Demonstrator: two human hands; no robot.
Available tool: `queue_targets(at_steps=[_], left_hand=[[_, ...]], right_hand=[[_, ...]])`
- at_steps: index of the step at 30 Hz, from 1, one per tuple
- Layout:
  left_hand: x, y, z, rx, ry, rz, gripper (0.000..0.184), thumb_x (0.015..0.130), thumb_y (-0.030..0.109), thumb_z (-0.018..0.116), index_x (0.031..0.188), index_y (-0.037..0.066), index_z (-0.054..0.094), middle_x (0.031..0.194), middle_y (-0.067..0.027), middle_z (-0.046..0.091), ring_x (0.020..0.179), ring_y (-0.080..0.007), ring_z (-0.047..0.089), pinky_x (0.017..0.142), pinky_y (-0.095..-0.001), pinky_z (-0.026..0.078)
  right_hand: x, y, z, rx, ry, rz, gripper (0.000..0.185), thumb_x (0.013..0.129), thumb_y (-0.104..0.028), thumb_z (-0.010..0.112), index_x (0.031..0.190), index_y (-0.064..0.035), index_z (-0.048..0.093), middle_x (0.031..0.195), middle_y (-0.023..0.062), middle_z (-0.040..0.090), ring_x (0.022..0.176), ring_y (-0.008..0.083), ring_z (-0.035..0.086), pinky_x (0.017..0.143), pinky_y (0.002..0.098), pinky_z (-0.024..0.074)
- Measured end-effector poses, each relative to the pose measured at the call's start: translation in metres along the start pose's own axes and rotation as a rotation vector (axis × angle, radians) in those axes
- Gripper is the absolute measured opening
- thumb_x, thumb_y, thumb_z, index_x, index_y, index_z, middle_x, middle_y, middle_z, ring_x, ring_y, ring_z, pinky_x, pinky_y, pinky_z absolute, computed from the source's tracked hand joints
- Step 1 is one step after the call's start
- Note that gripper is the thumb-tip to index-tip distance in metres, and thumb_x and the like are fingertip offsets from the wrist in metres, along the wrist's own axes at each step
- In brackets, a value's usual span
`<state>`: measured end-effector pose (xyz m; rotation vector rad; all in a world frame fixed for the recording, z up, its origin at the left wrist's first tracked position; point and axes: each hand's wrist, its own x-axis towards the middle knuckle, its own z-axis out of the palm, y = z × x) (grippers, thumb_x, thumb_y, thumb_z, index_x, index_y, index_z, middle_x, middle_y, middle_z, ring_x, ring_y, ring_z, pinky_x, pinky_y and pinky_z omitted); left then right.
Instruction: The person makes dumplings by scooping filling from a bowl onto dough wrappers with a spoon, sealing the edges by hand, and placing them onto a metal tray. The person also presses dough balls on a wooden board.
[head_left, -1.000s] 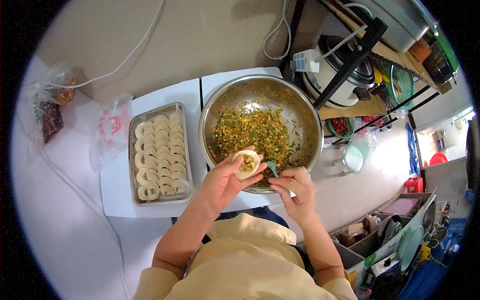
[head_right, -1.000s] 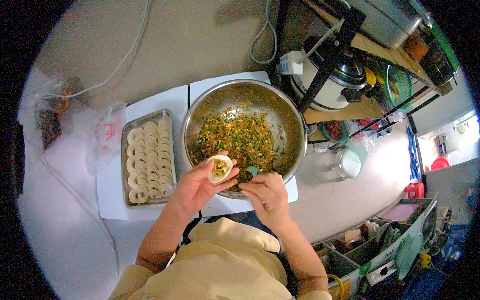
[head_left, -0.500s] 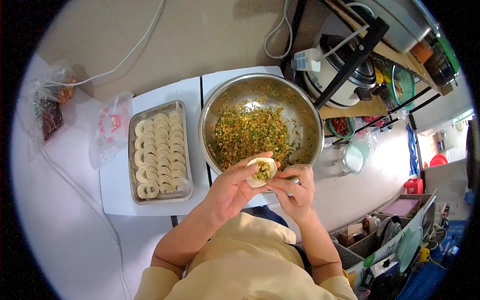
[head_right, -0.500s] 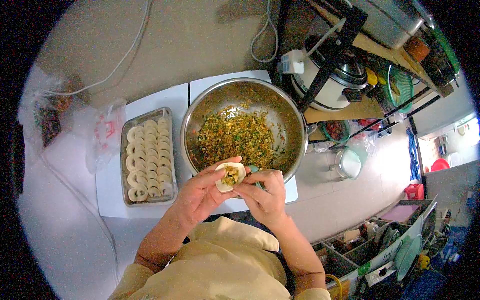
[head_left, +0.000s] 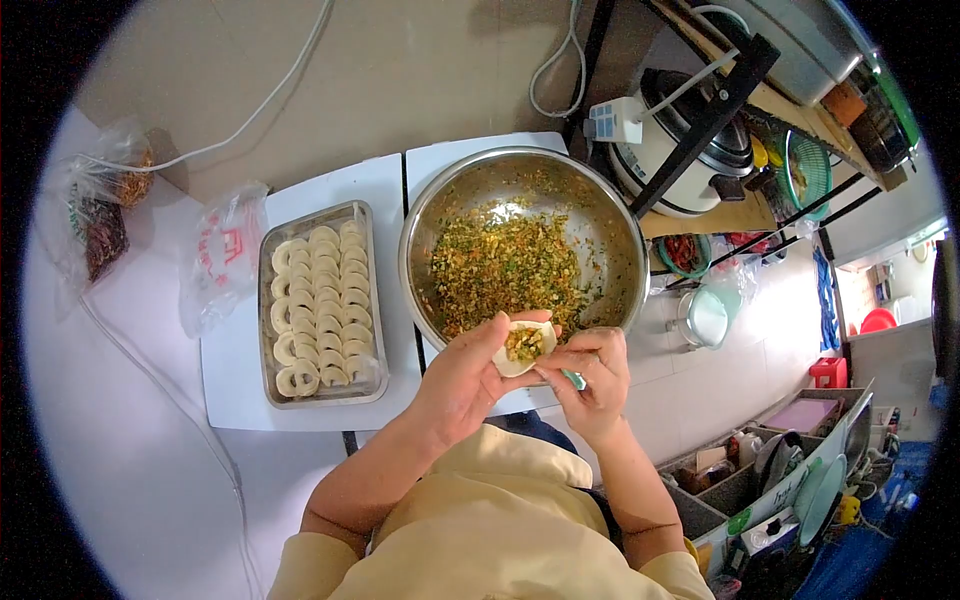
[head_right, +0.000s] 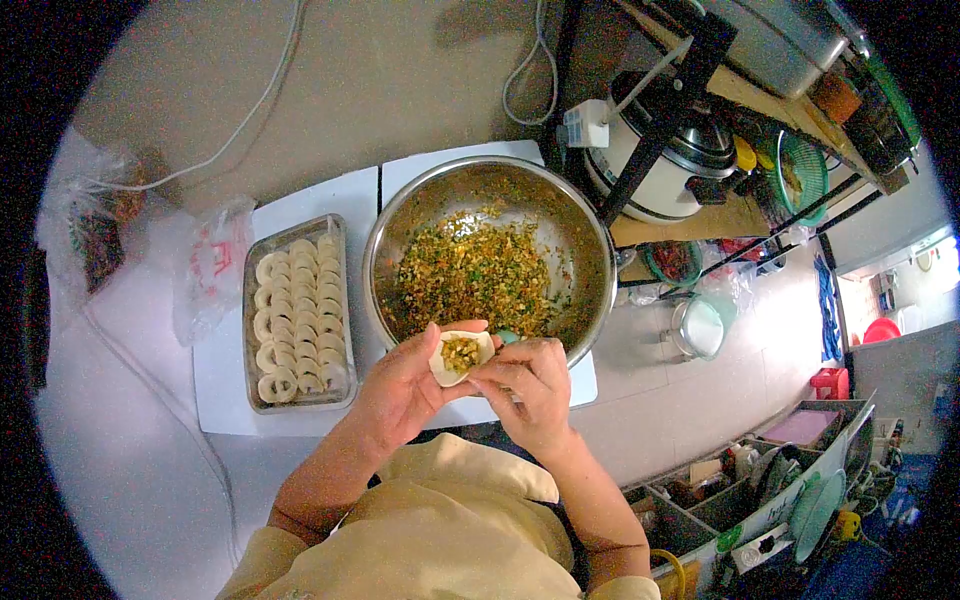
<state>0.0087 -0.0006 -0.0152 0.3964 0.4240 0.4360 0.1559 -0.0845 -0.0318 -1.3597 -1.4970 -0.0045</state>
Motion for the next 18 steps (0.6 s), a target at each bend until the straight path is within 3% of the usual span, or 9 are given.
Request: queue_targets(at_steps=[2, 3, 5, 8, 15, 18], left_hand=[[-0.003, 0.001, 0.007, 0.235, -0.012, 0.039, 0.046, 0.091, 0.016, 0.055, 0.132, 0.001, 0.042, 0.125, -0.0149, 0.052, 0.113, -0.0214, 0.053, 0.099, -0.0396, 0.041], [-0.006, 0.003, 0.011, 0.235, -0.013, 0.038, 0.046, 0.091, 0.016, 0.055, 0.132, 0.001, 0.042, 0.125, -0.0149, 0.052, 0.113, -0.0214, 0.053, 0.099, -0.0396, 0.041], [-0.012, 0.006, 0.015, 0.599, -0.056, 0.1, 0.053, 0.084, -0.001, 0.059, 0.134, 0.002, 0.04, 0.126, -0.0117, 0.052, 0.111, -0.0167, 0.053, 0.095, -0.0313, 0.044], [-0.012, 0.004, 0.014, 0.641, -0.063, 0.133, 0.058, 0.08, -0.01, 0.057, 0.134, 0.001, 0.04, 0.123, -0.0093, 0.054, 0.109, -0.0133, 0.053, 0.091, -0.0256, 0.045], [-0.014, 0.009, 0.016, 0.729, -0.081, 0.22, 0.052, 0.084, -0.003, 0.056, 0.134, 0.0, 0.04, 0.119, -0.01, 0.056, 0.103, -0.0128, 0.056, 0.087, -0.0261, 0.047], [-0.015, 0.01, 0.016, 0.697, -0.092, 0.217, 0.049, 0.086, -0.001, 0.056, 0.133, 0.0, 0.042, 0.118, -0.0105, 0.057, 0.102, -0.0125, 0.056, 0.086, -0.0253, 0.048]], right_hand=[[0.0, -0.002, 0.0, 0.016, 0.006, 0.018, 0.021, 0.063, -0.007, 0.076, 0.081, -0.0096, 0.066, 0.082, 0.0043, 0.055, 0.077, 0.0218, 0.051, 0.067, 0.032, 0.0396], [0.0, -0.002, 0.0, 0.032, 0.011, 0.035, 0.019, 0.063, -0.005, 0.075, 0.079, -0.0069, 0.066, 0.082, 0.0062, 0.053, 0.077, 0.0224, 0.05, 0.068, 0.0315, 0.0397], [0.0, -0.004, -0.001, 0.063, 0.023, 0.059, 0.019, 0.064, -0.005, 0.075, 0.08, -0.0065, 0.066, 0.082, 0.0067, 0.053, 0.078, 0.0222, 0.05, 0.068, 0.0309, 0.0397], [0.0, -0.008, -0.003, 0.093, 0.039, 0.089, 0.022, 0.063, -0.005, 0.076, 0.083, -0.0076, 0.066, 0.083, 0.0064, 0.053, 0.078, 0.0223, 0.051, 0.067, 0.0307, 0.0411], [-0.005, -0.015, 0.003, 0.14, 0.174, 0.158, 0.032, 0.063, -0.006, 0.077, 0.094, -0.009, 0.067, 0.086, 0.0073, 0.055, 0.082, 0.0234, 0.053, 0.068, 0.031, 0.0436], [-0.006, -0.013, 0.0, 0.142, 0.104, 0.101, 0.034, 0.065, -0.007, 0.076, 0.097, -0.0094, 0.068, 0.09, 0.0076, 0.056, 0.083, 0.0235, 0.052, 0.068, 0.031, 0.0433]])
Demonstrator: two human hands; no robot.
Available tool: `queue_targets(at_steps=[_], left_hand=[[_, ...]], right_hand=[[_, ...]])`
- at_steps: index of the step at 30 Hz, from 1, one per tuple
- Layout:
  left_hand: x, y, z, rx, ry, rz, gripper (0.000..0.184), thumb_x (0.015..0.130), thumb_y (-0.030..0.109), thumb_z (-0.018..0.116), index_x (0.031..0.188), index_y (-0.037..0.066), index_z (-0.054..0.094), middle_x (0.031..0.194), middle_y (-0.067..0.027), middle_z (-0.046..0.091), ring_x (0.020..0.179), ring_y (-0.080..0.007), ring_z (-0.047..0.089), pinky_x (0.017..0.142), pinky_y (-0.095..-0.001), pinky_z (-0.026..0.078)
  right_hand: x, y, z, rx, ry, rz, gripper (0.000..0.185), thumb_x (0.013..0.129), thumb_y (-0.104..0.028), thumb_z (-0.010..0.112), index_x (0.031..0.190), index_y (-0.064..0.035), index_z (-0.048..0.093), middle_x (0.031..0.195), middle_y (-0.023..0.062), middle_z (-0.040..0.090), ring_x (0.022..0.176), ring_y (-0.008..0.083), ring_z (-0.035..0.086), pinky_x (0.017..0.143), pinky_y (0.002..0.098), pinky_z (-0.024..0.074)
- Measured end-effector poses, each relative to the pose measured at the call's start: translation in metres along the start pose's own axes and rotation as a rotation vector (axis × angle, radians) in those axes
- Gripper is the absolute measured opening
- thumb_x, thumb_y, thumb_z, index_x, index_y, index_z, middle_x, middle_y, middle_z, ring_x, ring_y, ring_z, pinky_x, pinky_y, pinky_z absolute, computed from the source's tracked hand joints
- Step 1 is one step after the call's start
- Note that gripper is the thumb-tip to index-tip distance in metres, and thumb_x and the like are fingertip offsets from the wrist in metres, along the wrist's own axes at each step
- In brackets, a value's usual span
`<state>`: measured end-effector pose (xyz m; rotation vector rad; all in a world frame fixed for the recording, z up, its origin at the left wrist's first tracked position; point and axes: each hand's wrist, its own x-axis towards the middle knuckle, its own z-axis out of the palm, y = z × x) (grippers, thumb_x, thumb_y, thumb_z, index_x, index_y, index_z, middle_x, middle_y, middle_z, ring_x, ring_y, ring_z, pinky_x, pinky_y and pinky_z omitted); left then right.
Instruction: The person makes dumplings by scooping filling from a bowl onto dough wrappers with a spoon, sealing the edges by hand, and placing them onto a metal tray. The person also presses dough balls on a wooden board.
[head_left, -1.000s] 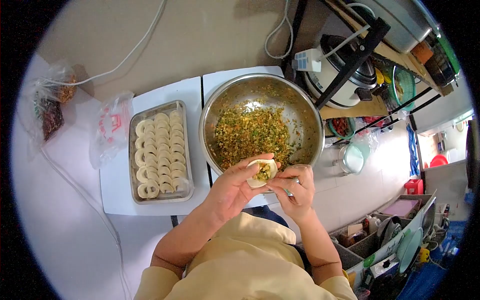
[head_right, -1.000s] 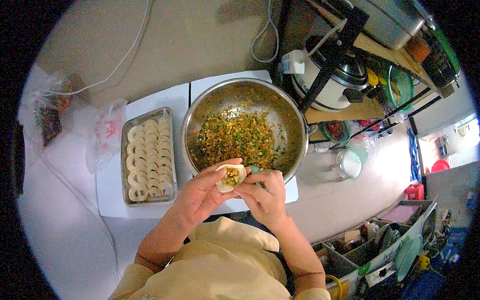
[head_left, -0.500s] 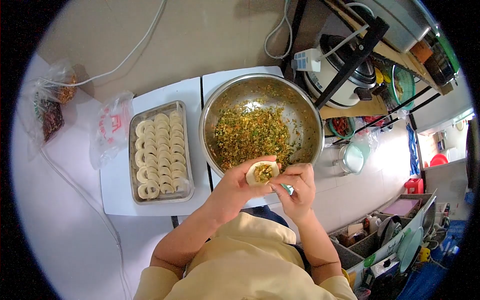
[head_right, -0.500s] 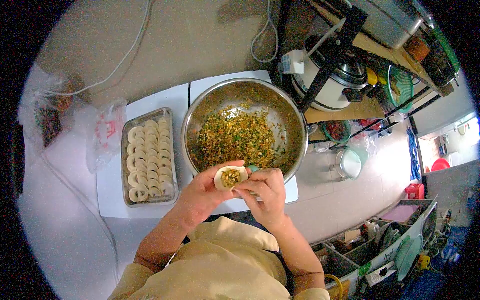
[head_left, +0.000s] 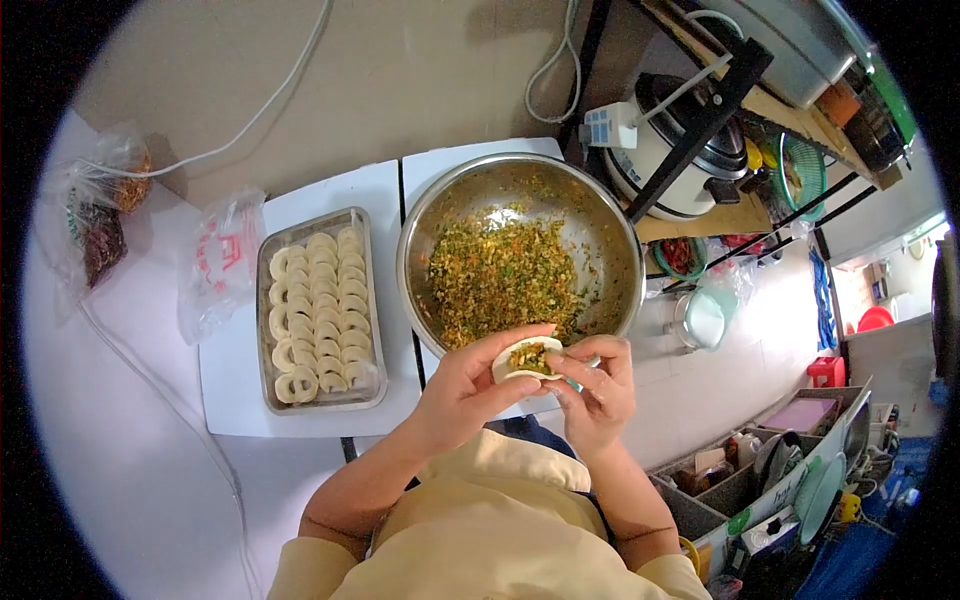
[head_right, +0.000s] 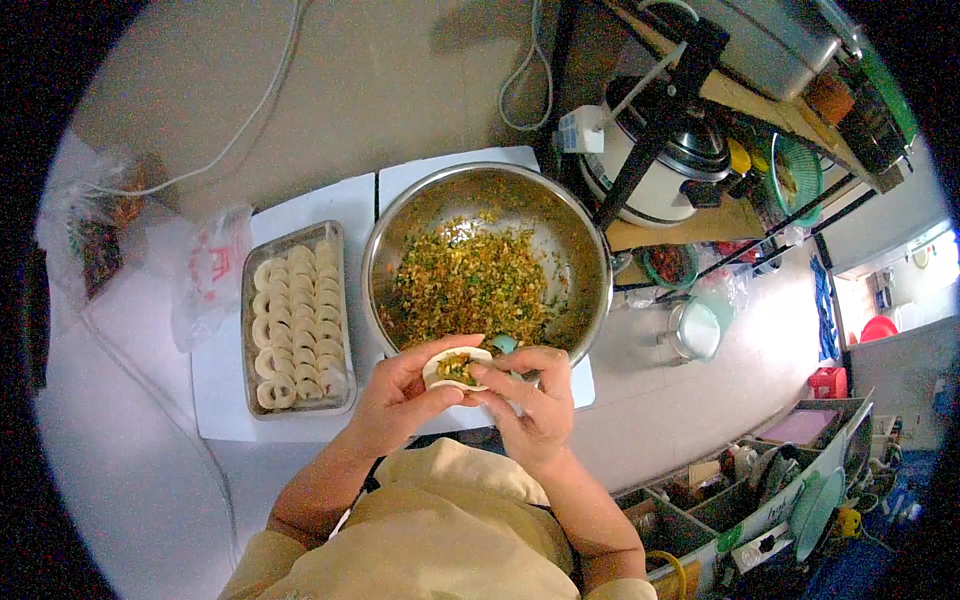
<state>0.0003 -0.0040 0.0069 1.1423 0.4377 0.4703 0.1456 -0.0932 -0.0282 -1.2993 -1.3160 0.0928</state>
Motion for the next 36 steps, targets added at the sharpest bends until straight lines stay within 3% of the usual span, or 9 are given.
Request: queue_targets(at_steps=[9, 15, 17, 21, 23, 28, 30, 33, 36], left_hand=[[0.001, -0.006, 0.002, 0.054, -0.001, 0.001, 0.047, 0.087, -0.001, 0.058, 0.131, 0.0, 0.044, 0.109, -0.005, 0.059, 0.094, -0.0064, 0.054, 0.076, -0.0201, 0.046], [0.0, -0.012, -0.001, 0.15, 0.013, -0.003, 0.042, 0.087, 0.003, 0.06, 0.127, 0.0, 0.05, 0.092, 0.0014, 0.06, 0.072, -0.0014, 0.048, 0.059, -0.0154, 0.039], [0.001, -0.015, -0.004, 0.294, 0.022, 0.024, 0.039, 0.087, 0.005, 0.06, 0.125, 0.0, 0.052, 0.088, 0.0037, 0.058, 0.067, -0.0004, 0.044, 0.055, -0.015, 0.036], [0.0, -0.007, 0.003, 0.283, 0.053, 0.049, 0.037, 0.087, 0.006, 0.06, 0.123, 0.0, 0.053, 0.091, 0.0017, 0.061, 0.068, -0.0007, 0.047, 0.055, -0.0153, 0.037], [0.0, 0.001, 0.006, 0.311, 0.047, 0.034, 0.035, 0.088, 0.004, 0.057, 0.121, -0.003, 0.054, 0.105, -0.0081, 0.064, 0.088, -0.0085, 0.059, 0.074, -0.0217, 0.048], [0.002, -0.011, 0.007, 0.198, 0.106, 0.087, 0.032, 0.088, 0.004, 0.054, 0.12, -0.003, 0.055, 0.104, -0.0088, 0.064, 0.089, -0.0109, 0.06, 0.079, -0.0224, 0.049], [0.004, -0.01, 0.006, 0.168, 0.12, 0.052, 0.031, 0.089, 0.004, 0.053, 0.119, -0.003, 0.055, 0.107, -0.01, 0.063, 0.093, -0.013, 0.06, 0.082, -0.0238, 0.049], [0.006, -0.01, 0.005, 0.067, 0.147, 0.12, 0.029, 0.09, 0.001, 0.052, 0.118, -0.004, 0.056, 0.114, -0.0118, 0.057, 0.101, -0.0158, 0.058, 0.089, -0.0277, 0.049], [0.007, -0.011, 0.007, -0.107, 0.133, 0.168, 0.027, 0.09, 0.002, 0.052, 0.116, -0.004, 0.057, 0.118, -0.0123, 0.054, 0.106, -0.0176, 0.055, 0.093, -0.0305, 0.048]], right_hand=[[0.009, -0.005, -0.002, -0.006, -0.047, 0.013, 0.022, 0.07, -0.008, 0.071, 0.092, -0.0093, 0.069, 0.093, 0.0081, 0.057, 0.088, 0.0242, 0.05, 0.07, 0.0329, 0.0414], [0.016, -0.003, -0.006, -0.059, -0.125, -0.028, 0.02, 0.071, -0.007, 0.07, 0.09, -0.008, 0.067, 0.095, 0.0092, 0.055, 0.086, 0.0236, 0.049, 0.071, 0.0321, 0.0406], [0.014, -0.005, -0.004, -0.023, -0.089, -0.003, 0.019, 0.071, -0.007, 0.07, 0.09, -0.0076, 0.067, 0.094, 0.0092, 0.055, 0.085, 0.0233, 0.049, 0.07, 0.0317, 0.0407], [0.011, -0.005, 0.0, 0.076, -0.006, 0.069, 0.016, 0.072, -0.006, 0.071, 0.087, -0.0065, 0.066, 0.09, 0.0092, 0.054, 0.083, 0.0231, 0.05, 0.068, 0.0309, 0.0413], [0.014, -0.004, 0.0, 0.068, -0.012, 0.08, 0.016, 0.071, -0.006, 0.071, 0.086, -0.0063, 0.065, 0.09, 0.0094, 0.054, 0.082, 0.0235, 0.05, 0.068, 0.0311, 0.0417], [0.011, -0.002, 0.005, 0.073, 0.017, 0.098, 0.018, 0.071, -0.005, 0.071, 0.088, -0.0039, 0.063, 0.092, 0.0091, 0.053, 0.084, 0.0224, 0.05, 0.07, 0.0304, 0.0418], [0.009, -0.003, 0.008, 0.35, 0.136, 0.259, 0.023, 0.073, -0.004, 0.07, 0.095, -0.0006, 0.064, 0.096, 0.008, 0.052, 0.084, 0.0187, 0.05, 0.073, 0.0283, 0.0413], [0.007, -0.002, 0.01, 0.594, 0.138, 0.456, 0.029, 0.075, -0.002, 0.069, 0.102, 0.0028, 0.063, 0.099, 0.0074, 0.052, 0.085, 0.016, 0.049, 0.077, 0.027, 0.041], [0.003, 0.004, 0.012, 0.682, 0.144, 0.468, 0.03, 0.076, 0.0, 0.067, 0.105, 0.0023, 0.064, 0.098, 0.0083, 0.054, 0.086, 0.0162, 0.05, 0.078, 0.0268, 0.0415]])
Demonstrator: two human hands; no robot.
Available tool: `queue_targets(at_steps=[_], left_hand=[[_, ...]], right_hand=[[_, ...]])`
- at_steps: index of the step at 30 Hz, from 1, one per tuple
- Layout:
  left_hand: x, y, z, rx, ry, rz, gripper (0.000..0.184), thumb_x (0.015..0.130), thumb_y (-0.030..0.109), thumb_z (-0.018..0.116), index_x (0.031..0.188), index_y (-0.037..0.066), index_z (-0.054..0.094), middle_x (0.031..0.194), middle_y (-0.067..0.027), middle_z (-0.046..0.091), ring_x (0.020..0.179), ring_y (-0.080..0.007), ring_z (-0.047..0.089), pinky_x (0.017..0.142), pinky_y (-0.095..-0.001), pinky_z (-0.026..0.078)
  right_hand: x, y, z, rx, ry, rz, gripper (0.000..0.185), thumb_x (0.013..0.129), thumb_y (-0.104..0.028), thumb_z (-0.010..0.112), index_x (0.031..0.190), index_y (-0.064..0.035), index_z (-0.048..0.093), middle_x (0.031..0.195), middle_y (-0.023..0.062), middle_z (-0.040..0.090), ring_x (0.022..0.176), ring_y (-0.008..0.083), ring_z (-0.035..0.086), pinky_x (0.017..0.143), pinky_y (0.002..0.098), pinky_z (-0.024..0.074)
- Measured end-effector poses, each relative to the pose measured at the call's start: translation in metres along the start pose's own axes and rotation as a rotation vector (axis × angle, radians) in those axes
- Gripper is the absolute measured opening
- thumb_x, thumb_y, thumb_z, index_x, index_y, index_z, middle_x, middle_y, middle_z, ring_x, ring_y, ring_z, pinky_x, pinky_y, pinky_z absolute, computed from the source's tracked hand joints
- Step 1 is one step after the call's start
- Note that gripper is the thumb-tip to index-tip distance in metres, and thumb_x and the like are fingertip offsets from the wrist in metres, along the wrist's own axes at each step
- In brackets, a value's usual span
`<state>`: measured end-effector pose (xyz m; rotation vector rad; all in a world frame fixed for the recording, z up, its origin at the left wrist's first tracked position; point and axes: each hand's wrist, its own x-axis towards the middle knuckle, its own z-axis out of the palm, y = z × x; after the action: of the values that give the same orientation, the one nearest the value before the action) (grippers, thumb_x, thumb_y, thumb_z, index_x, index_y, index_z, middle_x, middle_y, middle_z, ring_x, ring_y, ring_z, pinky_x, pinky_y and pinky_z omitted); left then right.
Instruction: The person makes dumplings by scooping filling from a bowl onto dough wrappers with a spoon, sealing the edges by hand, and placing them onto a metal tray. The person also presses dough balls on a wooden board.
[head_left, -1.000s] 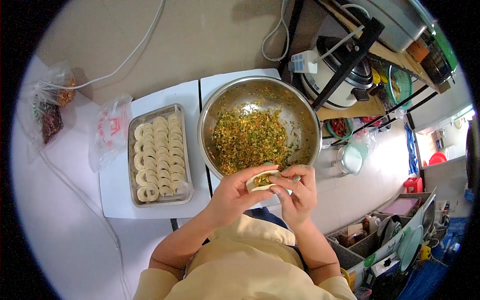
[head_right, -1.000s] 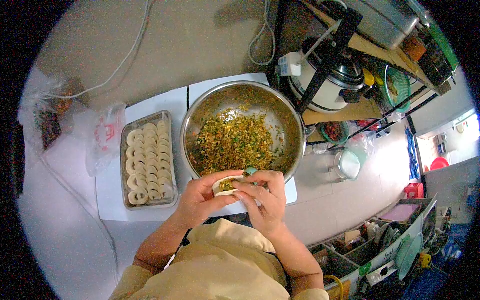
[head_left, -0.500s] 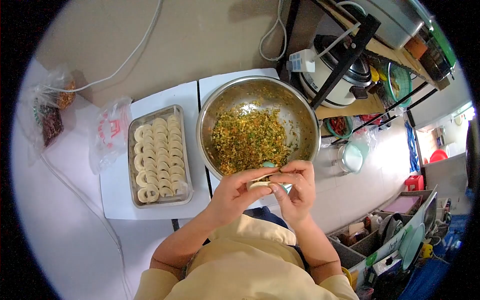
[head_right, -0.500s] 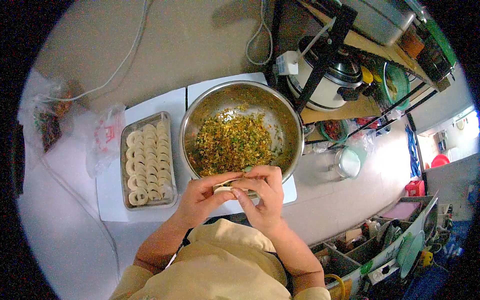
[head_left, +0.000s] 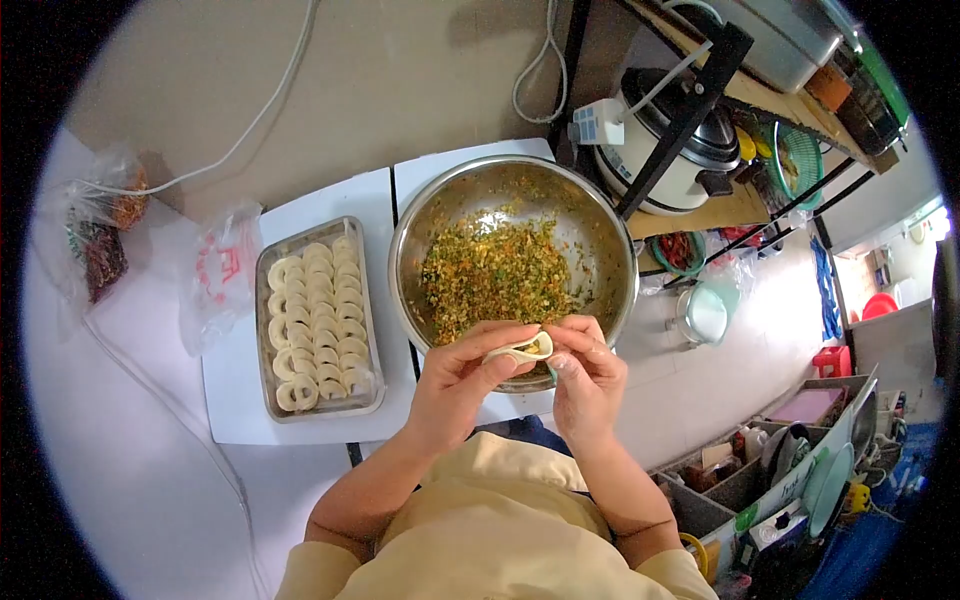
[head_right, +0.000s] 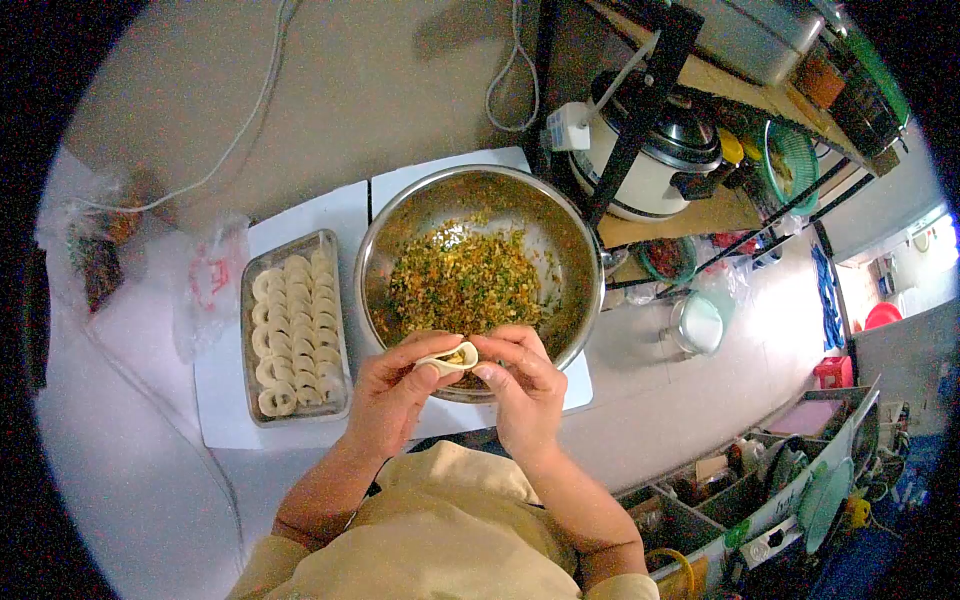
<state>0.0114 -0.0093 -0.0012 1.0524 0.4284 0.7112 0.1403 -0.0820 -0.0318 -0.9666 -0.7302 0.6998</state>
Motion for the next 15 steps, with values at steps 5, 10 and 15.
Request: queue_targets(at_steps=[5, 10, 15], left_hand=[[0.001, -0.001, 0.002, -0.061, 0.001, -0.002, 0.027, 0.091, 0.003, 0.052, 0.116, -0.004, 0.056, 0.117, -0.0116, 0.054, 0.104, -0.0182, 0.056, 0.093, -0.0305, 0.048], [0.001, -0.002, 0.001, -0.029, 0.018, -0.058, 0.027, 0.09, 0.005, 0.053, 0.116, -0.003, 0.057, 0.116, -0.0111, 0.055, 0.104, -0.017, 0.056, 0.093, -0.0304, 0.048], [0.002, -0.002, -0.005, -0.032, 0.073, -0.07, 0.029, 0.09, 0.008, 0.054, 0.117, -0.003, 0.056, 0.12, -0.016, 0.055, 0.11, -0.0236, 0.055, 0.094, -0.0346, 0.047]], right_hand=[[0.003, 0.0, 0.005, 0.084, 0.059, -0.019, 0.02, 0.078, 0.0, 0.065, 0.097, 0.0023, 0.066, 0.094, 0.0088, 0.055, 0.086, 0.0164, 0.052, 0.077, 0.0262, 0.042], [0.009, -0.009, 0.008, -0.239, 0.062, -0.09, 0.005, 0.081, 0.002, 0.06, 0.082, 0.0035, 0.064, 0.092, 0.0097, 0.058, 0.085, 0.0164, 0.055, 0.074, 0.0263, 0.0439], [0.008, 0.0, -0.01, -0.304, -0.131, -0.172, 0.04, 0.082, -0.006, 0.063, 0.122, -0.0023, 0.057, 0.108, 0.0147, 0.06, 0.091, 0.0209, 0.058, 0.076, 0.0267, 0.0453]])
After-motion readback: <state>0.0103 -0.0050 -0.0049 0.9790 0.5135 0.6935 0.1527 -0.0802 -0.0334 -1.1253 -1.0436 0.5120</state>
